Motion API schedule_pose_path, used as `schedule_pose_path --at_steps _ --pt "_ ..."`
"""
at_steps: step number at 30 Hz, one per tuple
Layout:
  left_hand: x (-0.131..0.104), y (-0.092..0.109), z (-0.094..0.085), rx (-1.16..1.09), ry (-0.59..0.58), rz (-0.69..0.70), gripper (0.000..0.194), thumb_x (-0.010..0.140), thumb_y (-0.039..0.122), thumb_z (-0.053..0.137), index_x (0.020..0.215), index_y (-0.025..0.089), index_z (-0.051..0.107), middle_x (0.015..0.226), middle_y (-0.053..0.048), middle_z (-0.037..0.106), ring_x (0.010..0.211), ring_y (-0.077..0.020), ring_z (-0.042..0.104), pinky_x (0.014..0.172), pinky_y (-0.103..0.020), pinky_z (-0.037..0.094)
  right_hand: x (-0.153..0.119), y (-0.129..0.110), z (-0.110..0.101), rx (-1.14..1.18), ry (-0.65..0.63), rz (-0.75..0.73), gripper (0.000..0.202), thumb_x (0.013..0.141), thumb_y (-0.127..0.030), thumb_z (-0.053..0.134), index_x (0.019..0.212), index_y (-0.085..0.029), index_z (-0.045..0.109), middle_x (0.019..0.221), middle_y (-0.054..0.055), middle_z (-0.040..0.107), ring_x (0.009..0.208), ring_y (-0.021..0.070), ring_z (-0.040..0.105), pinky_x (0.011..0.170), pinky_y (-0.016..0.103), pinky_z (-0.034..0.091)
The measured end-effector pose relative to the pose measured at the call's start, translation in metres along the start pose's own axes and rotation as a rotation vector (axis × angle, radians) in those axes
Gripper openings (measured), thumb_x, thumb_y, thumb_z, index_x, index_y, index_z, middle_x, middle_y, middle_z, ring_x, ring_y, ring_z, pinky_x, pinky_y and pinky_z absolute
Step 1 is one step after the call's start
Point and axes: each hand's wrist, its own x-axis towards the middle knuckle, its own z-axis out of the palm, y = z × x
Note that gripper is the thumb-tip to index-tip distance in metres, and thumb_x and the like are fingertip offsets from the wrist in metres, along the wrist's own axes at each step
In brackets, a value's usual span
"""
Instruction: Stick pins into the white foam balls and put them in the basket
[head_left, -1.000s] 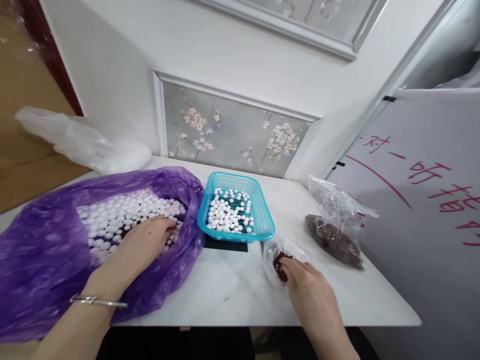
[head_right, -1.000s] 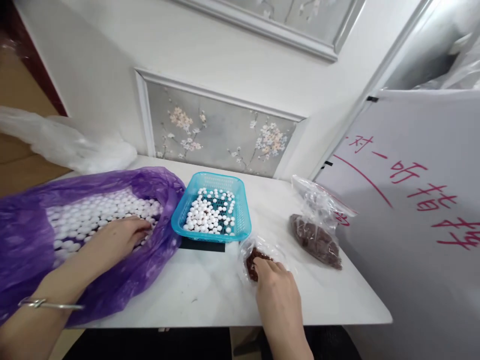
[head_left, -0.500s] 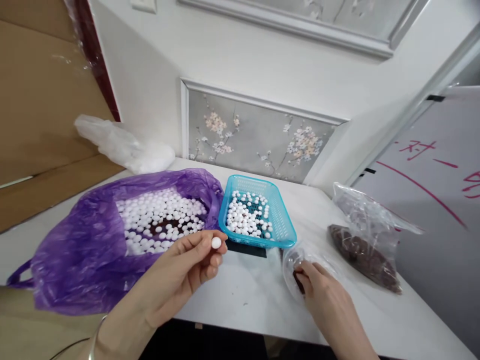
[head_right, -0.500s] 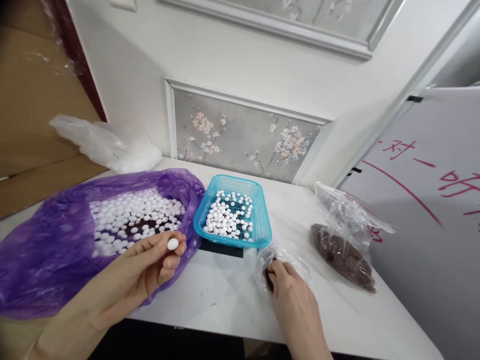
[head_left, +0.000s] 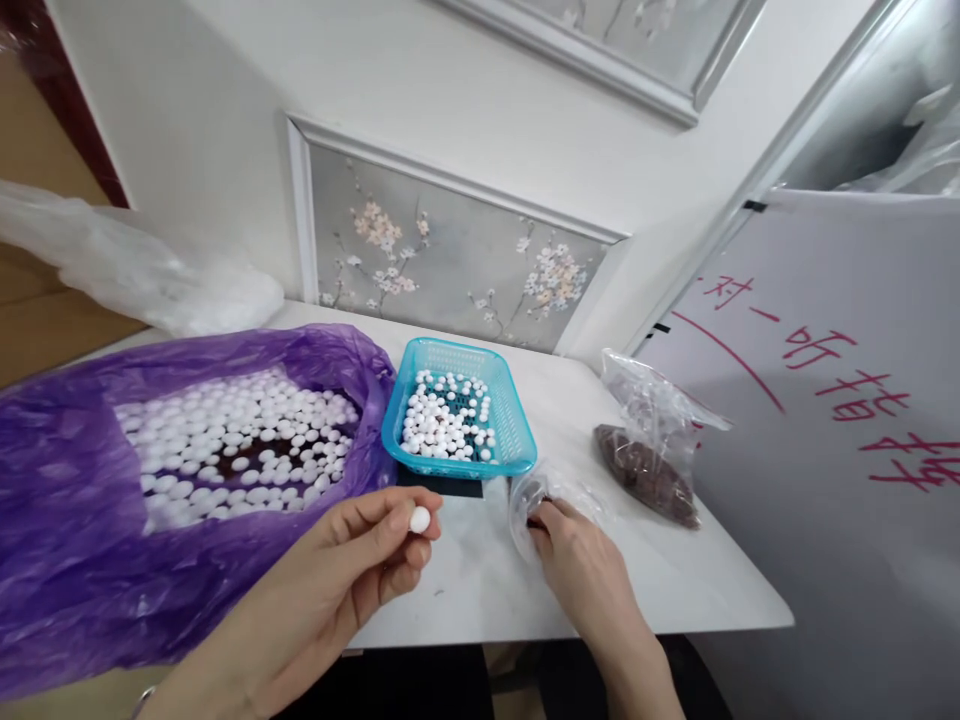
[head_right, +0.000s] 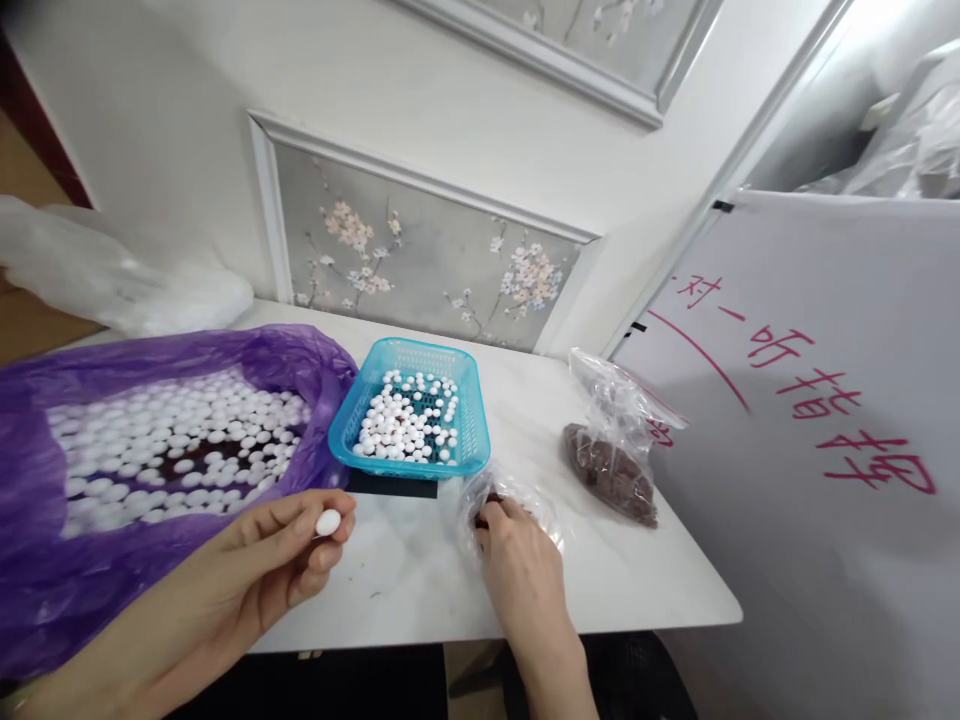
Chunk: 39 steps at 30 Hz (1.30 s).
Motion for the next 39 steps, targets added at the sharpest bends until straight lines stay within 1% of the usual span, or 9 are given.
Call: schedule_pose_path --at_steps 3,7,13,18,22,28,31,36,39 --pt "-0.001 -0.003 0.0 0.04 -0.014 -0.001 0.022 0.067 0.028 0.088 0.083 0.015 0.081 0.077 -0.002 0.071 0.064 -0.0073 0.064 0.063 -0.013 0.057 0.002 0.001 0.002 0.036 0.014 0.033 0.025 0.09 -0.012 0.045 0.078 -0.02 0.065 0.082 0.007 0.071 0.066 0.0233 0.065 0.056 0.031 0.035" --pt "-0.001 -0.007 0.0 0.062 -0.036 -0.014 0.02 0.069 0.03 0.087 0.082 0.016 0.081 0.076 -0.001 0.071 0.064 -0.0069 0.063 0.064 -0.013 0.056 0.001 0.006 0.0 0.146 0.051 0.083 0.021 0.09 -0.013 0.044 0.081 -0.022 0.06 0.075 0.004 0.069 0.064 0.0216 0.061 0.06 0.031 0.039" --pt "0.001 -0.013 0.005 0.074 -0.024 -0.047 0.022 0.067 0.031 0.089 0.082 0.017 0.081 0.077 -0.001 0.071 0.065 -0.007 0.063 0.065 -0.013 0.055 -0.003 0.012 -0.001 0.33 0.087 0.083 0.022 0.091 -0.02 0.046 0.093 -0.025 0.068 0.085 0.003 0.072 0.073 0.0213 0.063 0.07 0.031 0.046" --pt "0.002 -0.018 0.005 0.087 -0.058 -0.071 0.024 0.067 0.033 0.088 0.083 0.017 0.081 0.077 -0.001 0.071 0.066 -0.0072 0.063 0.065 -0.014 0.055 -0.005 0.015 0.001 0.43 0.164 0.097 0.028 0.091 -0.037 0.048 0.086 -0.022 0.072 0.085 0.007 0.071 0.073 0.0235 0.064 0.072 0.035 0.048" --pt "0.003 -0.02 0.004 0.086 -0.07 -0.078 0.023 0.069 0.034 0.087 0.083 0.017 0.08 0.077 -0.001 0.07 0.065 -0.0069 0.063 0.065 -0.014 0.054 -0.003 0.017 0.002 0.52 0.198 0.154 0.031 0.088 -0.043 0.054 0.085 -0.02 0.075 0.081 0.008 0.072 0.069 0.0241 0.067 0.072 0.037 0.052" --pt "0.004 -0.026 0.004 0.082 -0.085 -0.095 0.022 0.073 0.033 0.085 0.085 0.016 0.079 0.077 -0.001 0.069 0.065 -0.0064 0.062 0.065 -0.014 0.053 -0.008 0.018 0.003 0.732 0.188 0.202 0.035 0.086 -0.042 0.056 0.101 -0.016 0.074 0.079 0.009 0.076 0.067 0.0225 0.072 0.067 0.034 0.06" --pt "0.005 -0.027 0.004 0.081 -0.095 -0.096 0.022 0.072 0.033 0.085 0.084 0.015 0.079 0.077 -0.001 0.069 0.065 -0.0065 0.061 0.065 -0.014 0.052 -0.012 0.018 0.002 0.815 0.211 0.199 0.034 0.086 -0.044 0.058 0.098 -0.017 0.075 0.072 0.006 0.075 0.064 0.0206 0.069 0.065 0.032 0.061" --pt "0.004 -0.027 0.007 0.095 -0.107 -0.088 0.02 0.074 0.032 0.084 0.083 0.015 0.079 0.077 -0.001 0.068 0.065 -0.006 0.06 0.063 -0.013 0.05 -0.013 0.018 0.0 0.929 0.259 0.19 0.024 0.082 -0.042 0.068 0.092 -0.021 0.075 0.081 0.005 0.076 0.067 0.0181 0.069 0.067 0.029 0.059" --pt "0.003 -0.028 0.007 0.105 -0.135 -0.088 0.019 0.076 0.032 0.082 0.084 0.014 0.078 0.077 -0.001 0.067 0.065 -0.0057 0.058 0.063 -0.013 0.049 -0.015 0.017 0.0 0.988 0.251 0.189 0.022 0.08 -0.041 0.072 0.09 -0.022 0.074 0.077 0.004 0.076 0.067 0.0179 0.069 0.065 0.028 0.058"
